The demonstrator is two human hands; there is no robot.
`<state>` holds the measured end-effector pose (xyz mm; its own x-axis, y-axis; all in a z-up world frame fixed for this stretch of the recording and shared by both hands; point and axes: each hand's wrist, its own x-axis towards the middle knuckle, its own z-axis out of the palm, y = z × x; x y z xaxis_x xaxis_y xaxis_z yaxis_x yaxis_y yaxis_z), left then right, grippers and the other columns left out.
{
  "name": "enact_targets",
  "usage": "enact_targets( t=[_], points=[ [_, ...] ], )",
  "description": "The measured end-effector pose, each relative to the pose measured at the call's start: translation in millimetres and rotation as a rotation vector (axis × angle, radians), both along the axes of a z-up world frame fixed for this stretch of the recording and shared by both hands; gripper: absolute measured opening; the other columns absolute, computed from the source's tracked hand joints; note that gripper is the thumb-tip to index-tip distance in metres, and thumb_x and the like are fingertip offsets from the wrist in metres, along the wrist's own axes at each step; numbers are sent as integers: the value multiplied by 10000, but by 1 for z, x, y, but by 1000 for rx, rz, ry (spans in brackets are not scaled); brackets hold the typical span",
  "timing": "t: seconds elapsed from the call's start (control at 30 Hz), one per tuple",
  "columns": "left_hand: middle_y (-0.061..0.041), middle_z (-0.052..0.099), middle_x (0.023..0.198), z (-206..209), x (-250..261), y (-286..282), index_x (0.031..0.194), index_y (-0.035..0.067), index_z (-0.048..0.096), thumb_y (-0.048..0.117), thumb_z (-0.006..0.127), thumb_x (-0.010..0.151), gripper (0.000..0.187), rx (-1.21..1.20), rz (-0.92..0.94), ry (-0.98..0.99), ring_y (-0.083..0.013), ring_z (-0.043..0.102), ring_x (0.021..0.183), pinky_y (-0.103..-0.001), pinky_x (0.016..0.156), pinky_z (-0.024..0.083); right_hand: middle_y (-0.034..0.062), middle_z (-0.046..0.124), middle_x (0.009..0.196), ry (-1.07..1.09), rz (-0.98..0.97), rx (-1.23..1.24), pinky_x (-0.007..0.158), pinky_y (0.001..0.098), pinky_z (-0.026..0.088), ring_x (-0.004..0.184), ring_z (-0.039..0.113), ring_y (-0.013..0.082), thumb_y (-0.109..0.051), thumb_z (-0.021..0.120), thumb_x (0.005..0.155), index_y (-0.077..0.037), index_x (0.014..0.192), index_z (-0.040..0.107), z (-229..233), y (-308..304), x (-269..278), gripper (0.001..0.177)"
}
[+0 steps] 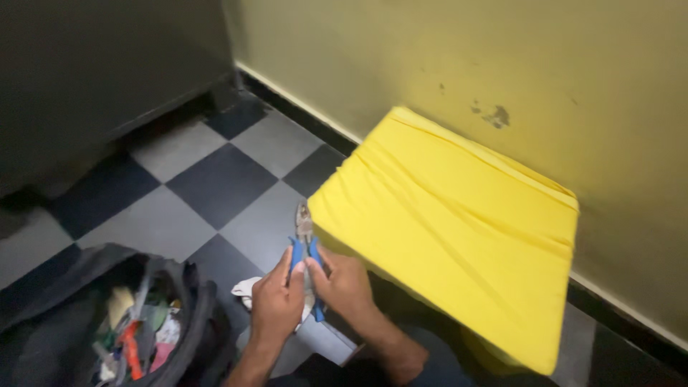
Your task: The person sits on a checkered floor and retrieves a pair of pliers from a black bag. They wipe the pliers with a white cloth and place them on a yellow stool. Next, they retrieve a green screwdriver from the bag, wipe it with the cloth, and place it on the stool next to the pliers.
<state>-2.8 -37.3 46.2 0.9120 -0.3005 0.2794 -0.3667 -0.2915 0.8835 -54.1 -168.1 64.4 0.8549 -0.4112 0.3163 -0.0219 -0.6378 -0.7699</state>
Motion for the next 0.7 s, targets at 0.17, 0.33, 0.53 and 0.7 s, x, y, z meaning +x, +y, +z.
enact_targets(
  t=[0.17,0.33,0.53,0.7],
  points=[
    [-224,738,1007,20,-18,-65,1291,-22,666,193,633,981,379,-128,-255,-200,-323,741,865,-388,737,577,200,674,736,-43,-163,-26,558,368,523,566,668,279,-249,686,933,-61,1102,746,10,-58,-43,260],
    [-187,682,848,28,-48,-155,1253,13,690,226,678,927,390,-39,-490,-52,-314,678,698,-395,637,537,202,636,640,41,-431,-9,498,371,484,472,605,253,-249,688,895,-61,1129,743,23,-129,-106,305],
    [-198,655,824,30,-108,-256,1217,23,713,262,690,914,387,66,-718,-79,-360,661,768,-464,696,529,213,607,657,158,-634,-75,520,390,479,489,605,301,-259,678,902,-34,1046,738,30,-201,-190,274],
    [-225,673,847,29,-139,-309,1196,38,722,290,694,893,395,237,-852,-70,-381,681,831,-493,773,538,219,638,686,269,-746,-57,555,425,494,584,656,369,-323,676,888,-45,980,757,23,-239,-234,304]
  ],
)
